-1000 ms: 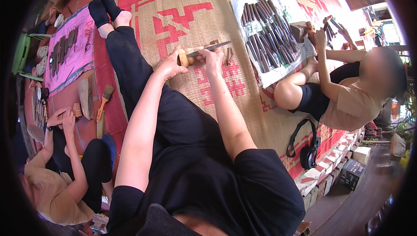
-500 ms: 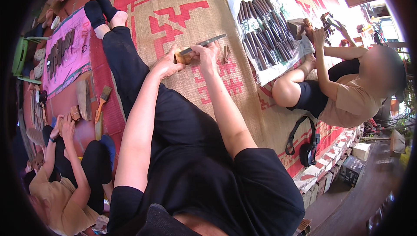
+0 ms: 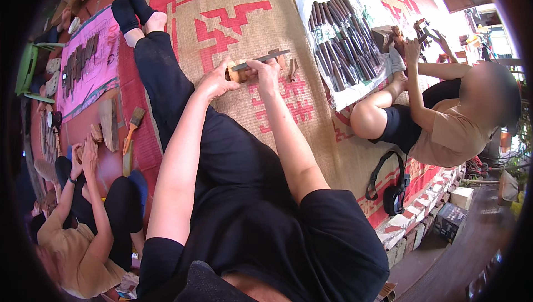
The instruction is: The person sits on a mat and uses a knife to carve a small wooden object held in their left hand. They repeatedly scrape and shape the wood while other people work nearby on similar tasks.
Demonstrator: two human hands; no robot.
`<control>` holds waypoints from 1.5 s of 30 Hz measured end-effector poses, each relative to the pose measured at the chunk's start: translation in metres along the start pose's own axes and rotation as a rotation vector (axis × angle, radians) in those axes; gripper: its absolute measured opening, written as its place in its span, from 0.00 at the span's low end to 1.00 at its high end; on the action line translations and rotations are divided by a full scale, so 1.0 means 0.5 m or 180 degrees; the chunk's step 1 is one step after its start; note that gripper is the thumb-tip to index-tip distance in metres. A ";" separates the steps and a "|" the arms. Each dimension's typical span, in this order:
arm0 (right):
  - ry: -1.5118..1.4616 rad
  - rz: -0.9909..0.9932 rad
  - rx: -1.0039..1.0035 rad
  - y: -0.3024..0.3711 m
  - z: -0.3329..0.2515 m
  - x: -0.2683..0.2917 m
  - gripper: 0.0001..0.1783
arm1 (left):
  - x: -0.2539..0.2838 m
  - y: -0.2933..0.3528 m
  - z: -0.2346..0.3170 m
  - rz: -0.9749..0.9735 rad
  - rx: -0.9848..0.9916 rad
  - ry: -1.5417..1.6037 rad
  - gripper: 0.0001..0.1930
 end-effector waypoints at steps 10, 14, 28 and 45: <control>-0.0071 -0.0084 -0.0187 -0.002 0.002 -0.015 0.09 | 0.011 0.011 0.009 -0.0144 0.0129 0.0042 0.53; 0.0361 0.0106 0.0005 -0.016 -0.015 0.011 0.09 | 0.002 0.003 0.002 0.0018 0.0079 0.0037 0.53; 0.0016 0.0097 0.0025 -0.010 -0.028 -0.022 0.09 | 0.010 0.008 0.002 -0.0183 0.0185 0.0052 0.53; 0.0354 0.0002 -0.0172 -0.023 -0.013 -0.003 0.09 | 0.009 0.008 0.009 0.0031 0.0135 -0.0048 0.51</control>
Point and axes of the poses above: each hand's wrist, its own y-axis away from the middle knuckle, its own x-axis out of the back of the hand, z = x × y, the point moved 9 cm from there along -y, towards the middle knuckle, and after that the axes turned 10 degrees about -y, right-handed, at the moved point
